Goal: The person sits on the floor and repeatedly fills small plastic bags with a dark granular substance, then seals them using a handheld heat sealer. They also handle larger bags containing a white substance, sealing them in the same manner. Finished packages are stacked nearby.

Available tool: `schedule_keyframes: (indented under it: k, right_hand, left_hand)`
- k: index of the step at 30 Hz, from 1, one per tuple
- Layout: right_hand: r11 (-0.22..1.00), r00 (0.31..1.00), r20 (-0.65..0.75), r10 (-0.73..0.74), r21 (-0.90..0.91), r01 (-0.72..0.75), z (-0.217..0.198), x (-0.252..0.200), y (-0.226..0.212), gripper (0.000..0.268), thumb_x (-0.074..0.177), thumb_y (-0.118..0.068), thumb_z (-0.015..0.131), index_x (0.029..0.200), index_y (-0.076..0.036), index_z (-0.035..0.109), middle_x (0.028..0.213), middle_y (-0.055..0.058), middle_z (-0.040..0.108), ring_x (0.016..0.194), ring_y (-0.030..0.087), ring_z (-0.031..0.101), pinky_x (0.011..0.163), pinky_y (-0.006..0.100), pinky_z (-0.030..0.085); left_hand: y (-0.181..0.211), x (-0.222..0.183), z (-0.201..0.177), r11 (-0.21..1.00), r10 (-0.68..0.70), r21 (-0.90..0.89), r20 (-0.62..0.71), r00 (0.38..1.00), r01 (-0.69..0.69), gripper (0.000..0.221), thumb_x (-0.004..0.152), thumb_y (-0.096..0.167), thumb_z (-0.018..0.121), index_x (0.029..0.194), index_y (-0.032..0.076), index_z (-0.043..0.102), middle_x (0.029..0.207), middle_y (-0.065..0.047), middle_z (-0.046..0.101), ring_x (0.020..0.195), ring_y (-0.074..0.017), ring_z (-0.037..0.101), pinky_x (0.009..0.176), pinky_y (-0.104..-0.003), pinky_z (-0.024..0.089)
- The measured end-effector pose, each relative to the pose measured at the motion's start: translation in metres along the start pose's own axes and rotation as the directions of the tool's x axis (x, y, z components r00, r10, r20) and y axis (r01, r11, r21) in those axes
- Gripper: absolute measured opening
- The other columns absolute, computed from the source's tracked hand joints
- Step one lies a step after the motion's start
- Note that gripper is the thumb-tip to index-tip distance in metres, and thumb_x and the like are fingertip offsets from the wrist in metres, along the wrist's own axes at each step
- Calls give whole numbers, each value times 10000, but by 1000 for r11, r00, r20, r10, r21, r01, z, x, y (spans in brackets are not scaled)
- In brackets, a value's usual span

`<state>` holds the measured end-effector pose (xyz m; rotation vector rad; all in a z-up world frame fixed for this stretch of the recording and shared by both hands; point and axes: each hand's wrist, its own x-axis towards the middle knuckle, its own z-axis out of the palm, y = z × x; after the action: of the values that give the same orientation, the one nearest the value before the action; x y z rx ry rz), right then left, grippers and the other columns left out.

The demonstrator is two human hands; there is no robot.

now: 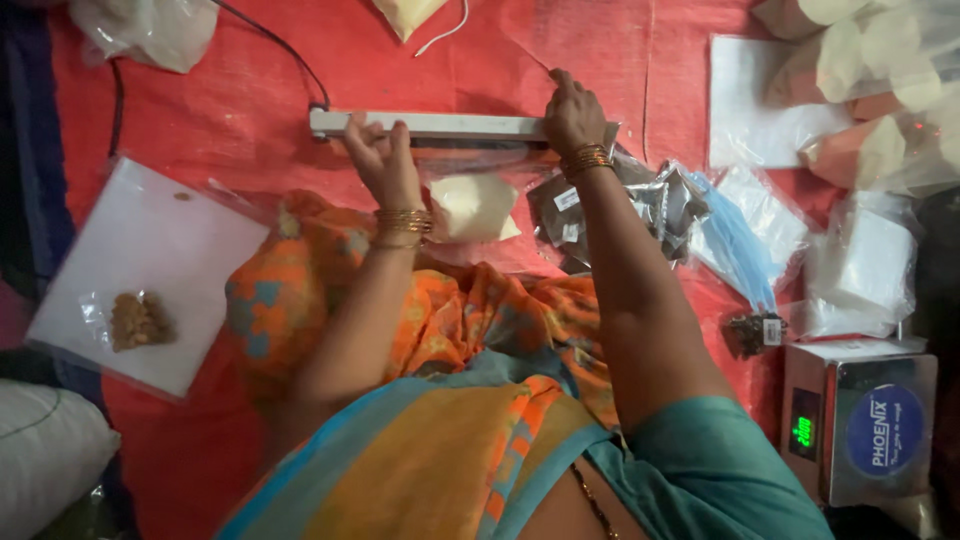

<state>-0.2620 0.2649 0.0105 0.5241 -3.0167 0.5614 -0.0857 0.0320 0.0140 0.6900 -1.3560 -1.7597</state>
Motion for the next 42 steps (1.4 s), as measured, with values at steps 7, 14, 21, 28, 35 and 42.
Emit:
schedule_keyframes:
  k: [7,14,21,28,35,42]
  right_hand:
    - [998,996,-67,-51,43,54,-3,-5,-5,257,968,-160,550,1185,-131,683,1058,170,727,914,409,669,803,533,516]
    - [997,995,-68,-68,18,70,2,-3,2,242,957,-173,564,1151,-118,697,1010,185,725,900,412,674,791,527,518]
    - [997,996,-54,-74,-23,73,3,-2,6,226,964,-174,567,1135,-123,705,1003,176,724,918,401,667,792,524,514]
    - [989,928,-344,-146,-86,124,1,-21,-3,193,941,-185,594,1083,-118,706,1016,146,725,968,406,645,850,487,515]
    - [604,865,-420,276,775,184,6,-47,44,309,1068,-235,455,1238,-95,672,1161,188,679,1057,367,656,935,468,509]
    - [973,971,-126,-206,-128,190,57,-50,54,204,919,-308,687,1029,-152,758,1033,162,725,987,404,647,884,541,479]
  left_hand:
    - [73,13,-35,899,-213,437,446,869,-4,288,1104,239,684,1027,-34,736,828,-123,748,714,-137,679,671,-279,512]
    - [73,6,-37,776,-200,611,474,857,-157,458,812,170,795,1224,85,616,940,-25,756,805,-163,724,672,-305,569]
    - [9,17,-44,647,-366,701,631,684,-301,345,847,284,792,1115,87,700,960,-121,763,899,-296,740,774,-415,583]
    - [-24,18,-40,544,-478,748,649,592,-380,324,845,351,778,1034,90,748,1016,-183,743,960,-378,711,836,-464,572]
    - [-28,8,-38,509,-428,706,704,567,-492,428,832,351,782,1127,51,707,1068,-212,723,1006,-399,688,887,-487,545]
    - [-19,-16,-22,377,-380,633,771,510,-676,366,851,284,759,1139,65,704,1294,-156,652,1208,-352,605,969,-501,497]
